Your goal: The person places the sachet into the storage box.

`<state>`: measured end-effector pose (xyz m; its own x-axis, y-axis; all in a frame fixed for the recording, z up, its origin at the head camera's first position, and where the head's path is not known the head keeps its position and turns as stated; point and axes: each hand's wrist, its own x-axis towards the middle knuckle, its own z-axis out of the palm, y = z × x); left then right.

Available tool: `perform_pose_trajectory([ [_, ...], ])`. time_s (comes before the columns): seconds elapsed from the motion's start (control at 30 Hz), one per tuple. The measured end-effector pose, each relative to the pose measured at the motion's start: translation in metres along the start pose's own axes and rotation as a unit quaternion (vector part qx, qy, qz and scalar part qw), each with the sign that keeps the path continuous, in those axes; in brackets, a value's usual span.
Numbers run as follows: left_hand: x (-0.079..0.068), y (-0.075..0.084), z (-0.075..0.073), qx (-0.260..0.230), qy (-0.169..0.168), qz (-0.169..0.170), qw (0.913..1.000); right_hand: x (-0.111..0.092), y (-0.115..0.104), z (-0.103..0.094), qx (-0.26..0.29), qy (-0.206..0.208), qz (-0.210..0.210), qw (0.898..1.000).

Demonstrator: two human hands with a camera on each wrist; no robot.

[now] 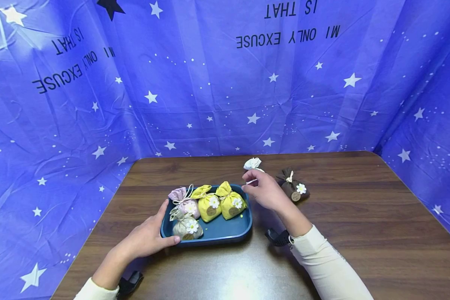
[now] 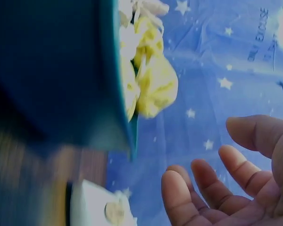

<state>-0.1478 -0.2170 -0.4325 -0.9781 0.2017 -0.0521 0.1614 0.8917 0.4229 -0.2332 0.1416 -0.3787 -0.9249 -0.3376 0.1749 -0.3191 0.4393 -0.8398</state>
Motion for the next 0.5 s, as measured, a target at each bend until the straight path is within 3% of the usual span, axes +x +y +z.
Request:
perform_pose_trajectory([
  [0.27,0.000,0.001,-0.001,0.005,-0.007,-0.009,0.9999,-0.007,0.023,-0.032,-0.048,0.030,0.012,0.998],
  [0.5,0.001,0.001,-0.001,-0.001,-0.006,-0.011,0.9999,-0.015,0.038,-0.062,-0.089,0.067,0.052,0.992],
])
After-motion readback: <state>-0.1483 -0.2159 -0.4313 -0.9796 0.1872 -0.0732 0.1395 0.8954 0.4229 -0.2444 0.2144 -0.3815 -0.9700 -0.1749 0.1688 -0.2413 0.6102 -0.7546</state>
